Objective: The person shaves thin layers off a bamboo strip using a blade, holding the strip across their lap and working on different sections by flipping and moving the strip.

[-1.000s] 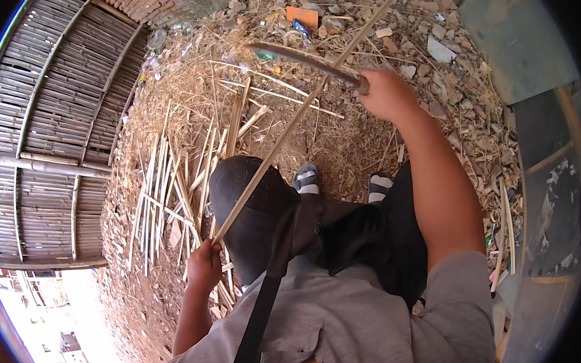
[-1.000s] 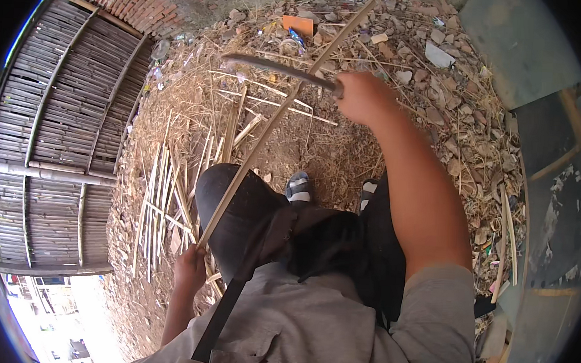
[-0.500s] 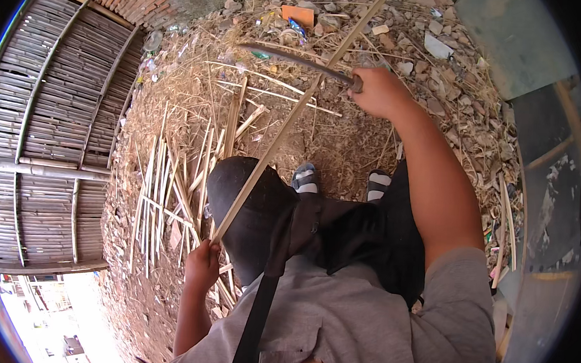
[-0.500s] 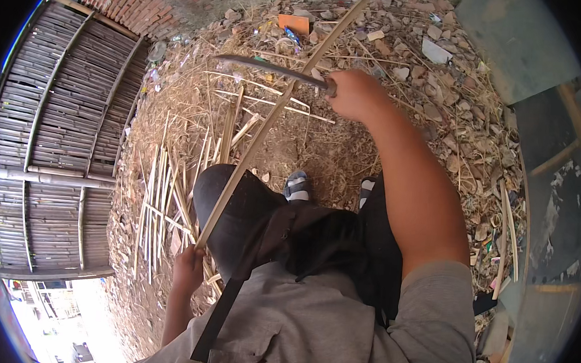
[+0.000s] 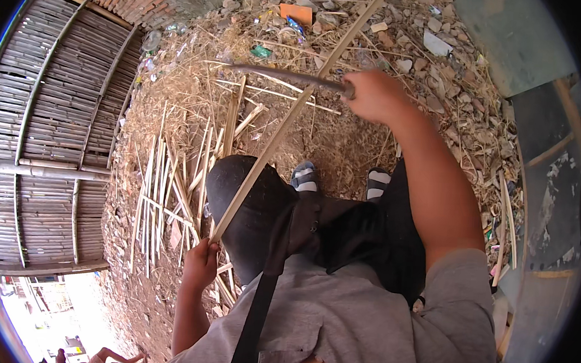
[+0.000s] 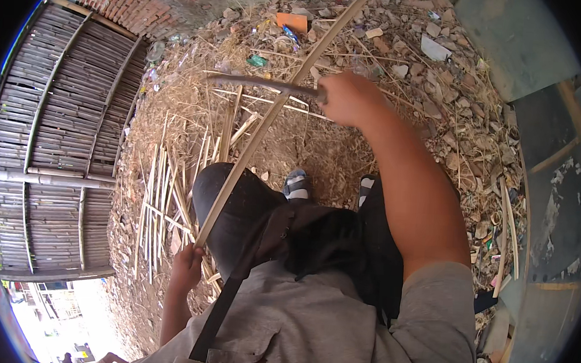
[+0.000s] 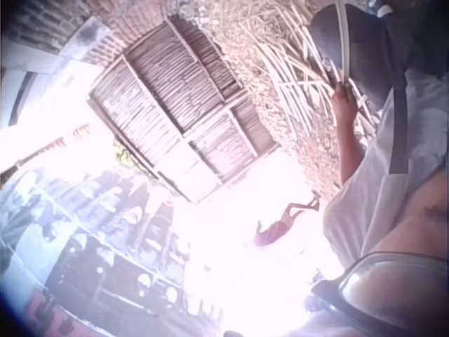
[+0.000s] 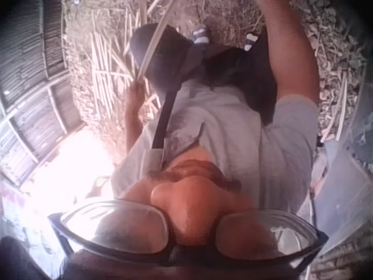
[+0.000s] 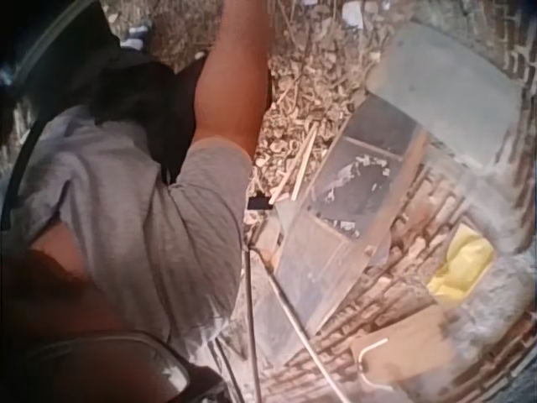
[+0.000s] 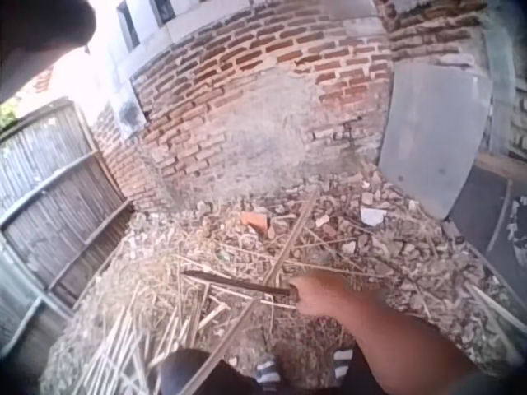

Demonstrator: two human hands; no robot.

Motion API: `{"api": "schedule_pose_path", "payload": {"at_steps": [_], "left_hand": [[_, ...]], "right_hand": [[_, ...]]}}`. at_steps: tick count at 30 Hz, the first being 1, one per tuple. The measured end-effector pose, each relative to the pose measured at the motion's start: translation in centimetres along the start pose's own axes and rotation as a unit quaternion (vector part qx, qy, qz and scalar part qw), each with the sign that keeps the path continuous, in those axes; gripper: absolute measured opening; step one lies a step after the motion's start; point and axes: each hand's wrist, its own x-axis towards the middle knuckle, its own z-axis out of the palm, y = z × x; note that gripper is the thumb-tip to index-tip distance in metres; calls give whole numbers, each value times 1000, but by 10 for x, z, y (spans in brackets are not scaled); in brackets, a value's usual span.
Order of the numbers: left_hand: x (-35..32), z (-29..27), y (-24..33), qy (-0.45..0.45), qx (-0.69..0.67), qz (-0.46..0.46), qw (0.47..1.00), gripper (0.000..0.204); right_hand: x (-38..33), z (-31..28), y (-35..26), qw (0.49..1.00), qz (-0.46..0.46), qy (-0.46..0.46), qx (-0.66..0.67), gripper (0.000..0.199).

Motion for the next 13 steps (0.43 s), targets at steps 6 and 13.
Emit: {"api": "schedule_pose_path", "payload": {"at_steps": [6, 13], "left_hand": [[-5, 2, 13, 32, 36, -15, 999, 23], [-5, 3, 18, 38, 58, -40, 997, 25]], "right_hand": [[-27, 33, -65, 979, -137, -98, -118, 18], [12, 28, -11, 999, 4, -53, -8, 20]]}}
